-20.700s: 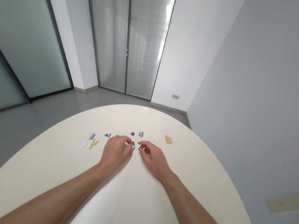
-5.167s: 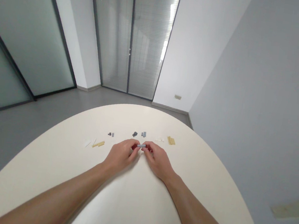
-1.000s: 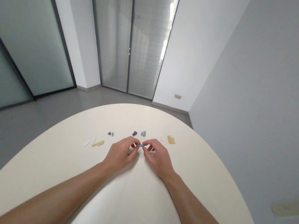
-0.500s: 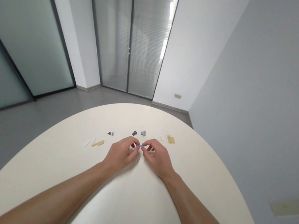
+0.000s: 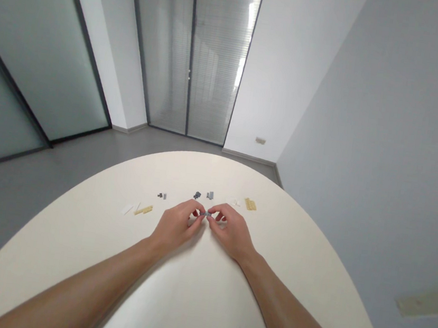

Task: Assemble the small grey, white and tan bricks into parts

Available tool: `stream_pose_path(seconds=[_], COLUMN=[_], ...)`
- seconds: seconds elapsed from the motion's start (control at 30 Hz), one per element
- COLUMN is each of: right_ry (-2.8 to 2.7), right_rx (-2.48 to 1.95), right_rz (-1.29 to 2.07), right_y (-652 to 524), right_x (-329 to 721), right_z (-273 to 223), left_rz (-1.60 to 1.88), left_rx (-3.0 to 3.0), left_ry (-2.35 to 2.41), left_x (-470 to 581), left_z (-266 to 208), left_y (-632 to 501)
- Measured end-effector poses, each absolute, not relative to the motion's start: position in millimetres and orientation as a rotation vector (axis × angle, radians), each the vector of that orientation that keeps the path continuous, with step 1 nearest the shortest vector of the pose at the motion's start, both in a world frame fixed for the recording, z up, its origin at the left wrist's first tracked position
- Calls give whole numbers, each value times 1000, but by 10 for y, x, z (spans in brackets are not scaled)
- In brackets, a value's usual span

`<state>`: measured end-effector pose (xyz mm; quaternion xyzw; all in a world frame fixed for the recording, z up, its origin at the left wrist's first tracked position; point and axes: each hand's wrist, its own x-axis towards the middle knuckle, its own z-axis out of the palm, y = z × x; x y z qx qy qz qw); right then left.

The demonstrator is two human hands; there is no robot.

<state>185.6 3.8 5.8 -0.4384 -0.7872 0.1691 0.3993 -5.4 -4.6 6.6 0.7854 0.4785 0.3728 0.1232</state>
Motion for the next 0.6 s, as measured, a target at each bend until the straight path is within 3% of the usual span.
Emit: stream_pose_path(seconds=[0.6], right_ry=[-1979], right_rx=[-1112], right_rz=[439], right_y=[37], right_x=[1850], right_z=[52], left_rz=[1100], left_rx=[2287], left_ry=[1381], left_x=[-70], left_z=[30], left_y=[-40])
